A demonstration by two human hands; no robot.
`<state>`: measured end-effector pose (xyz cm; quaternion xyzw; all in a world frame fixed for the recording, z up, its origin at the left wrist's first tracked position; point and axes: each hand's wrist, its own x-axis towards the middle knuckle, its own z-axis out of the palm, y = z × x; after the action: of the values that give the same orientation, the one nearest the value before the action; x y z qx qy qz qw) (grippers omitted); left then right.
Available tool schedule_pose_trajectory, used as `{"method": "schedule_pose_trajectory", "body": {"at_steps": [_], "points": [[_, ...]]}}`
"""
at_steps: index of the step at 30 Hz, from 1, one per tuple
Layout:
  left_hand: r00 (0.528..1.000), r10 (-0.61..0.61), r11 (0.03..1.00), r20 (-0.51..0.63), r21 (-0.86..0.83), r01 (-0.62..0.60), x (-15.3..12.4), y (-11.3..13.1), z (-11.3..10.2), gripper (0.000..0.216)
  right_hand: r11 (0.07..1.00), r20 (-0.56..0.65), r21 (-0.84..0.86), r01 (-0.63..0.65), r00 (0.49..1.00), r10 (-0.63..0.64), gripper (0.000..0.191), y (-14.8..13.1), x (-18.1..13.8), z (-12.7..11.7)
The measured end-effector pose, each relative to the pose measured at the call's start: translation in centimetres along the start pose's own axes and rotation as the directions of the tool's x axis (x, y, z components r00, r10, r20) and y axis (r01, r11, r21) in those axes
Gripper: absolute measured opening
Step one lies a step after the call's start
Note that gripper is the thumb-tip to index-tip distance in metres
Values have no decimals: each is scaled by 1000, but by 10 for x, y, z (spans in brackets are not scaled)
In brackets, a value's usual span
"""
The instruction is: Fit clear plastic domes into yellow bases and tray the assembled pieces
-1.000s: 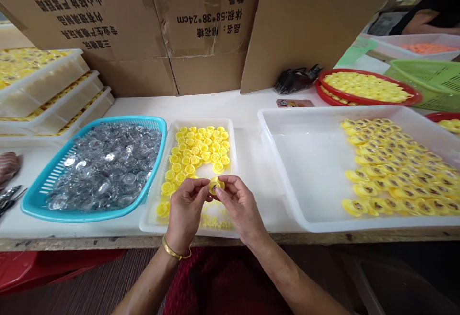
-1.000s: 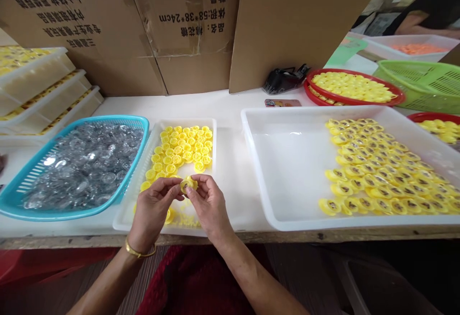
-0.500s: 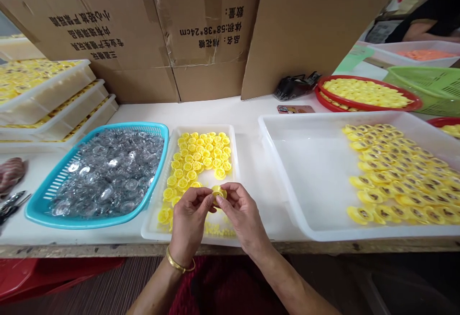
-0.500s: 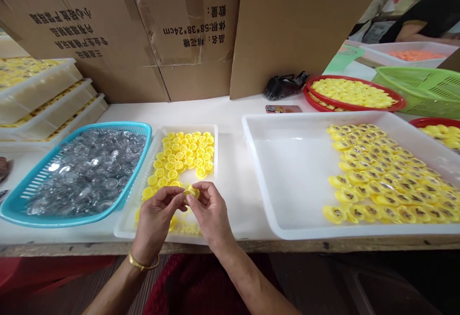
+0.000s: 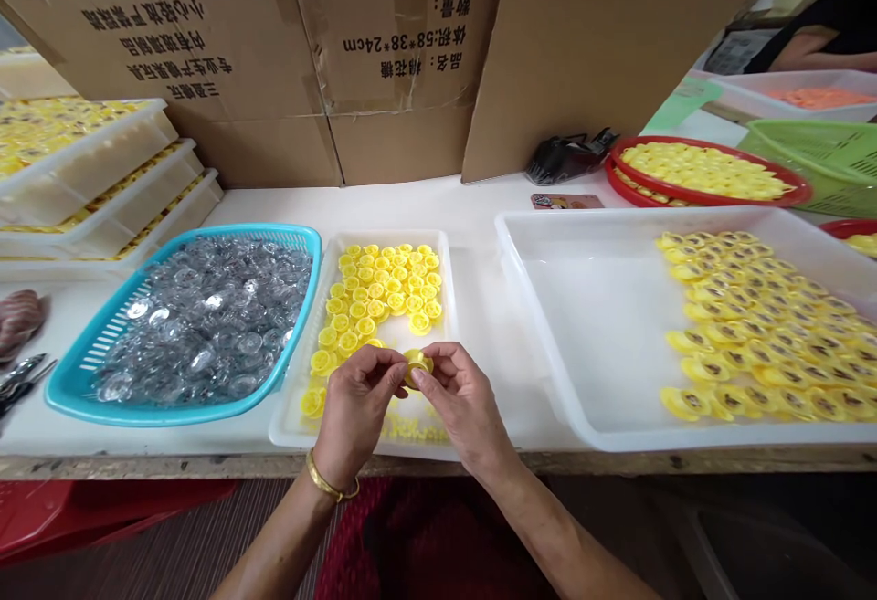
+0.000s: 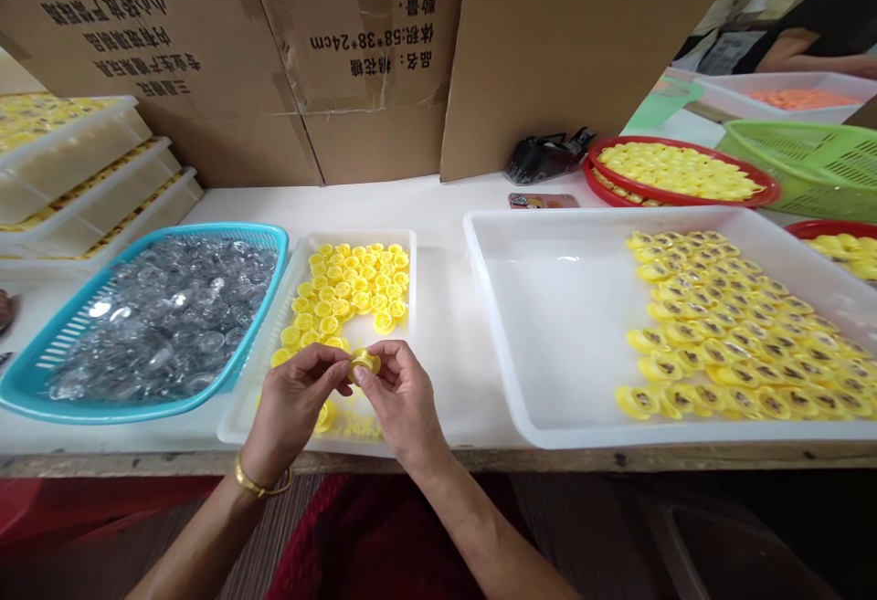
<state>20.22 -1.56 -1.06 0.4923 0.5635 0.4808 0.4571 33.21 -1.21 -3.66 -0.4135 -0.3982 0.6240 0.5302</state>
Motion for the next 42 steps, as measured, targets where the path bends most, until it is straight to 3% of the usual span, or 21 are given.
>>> {"method": "schedule_pose_trajectory", "body": {"at_steps": [6,12,18,21,24,32,42], "points": [[1000,-9,999,25,-52,10,3,-1,2,14,998,45,50,-38,998,36,27,0,-1,0],[999,19,1000,26,-3,-19,2,-4,6,15,1000,-24,11,-24,999,24,28,-1,-2,2],[999,-29,991,24,134,26,7,-3,2,18,974,-38,104,-200,978,205,35,-10,4,6],[999,40,986,-10,161,-38,6,-5,-2,24,921,-14,198,-335,939,345,41,-20,12,4],[993,118,973,-27,204,-110,-1,-9,-6,24,870,50,288,-400,913,404,30,-26,18,0],[990,133,966,-50,231,-118,-15,-15,-7,24,856,124,350,-381,924,361,21,-24,19,1],[943,331,881,45,343,-326,-13,-1,1,33,916,72,271,-297,955,288,30,-26,6,12]]}}
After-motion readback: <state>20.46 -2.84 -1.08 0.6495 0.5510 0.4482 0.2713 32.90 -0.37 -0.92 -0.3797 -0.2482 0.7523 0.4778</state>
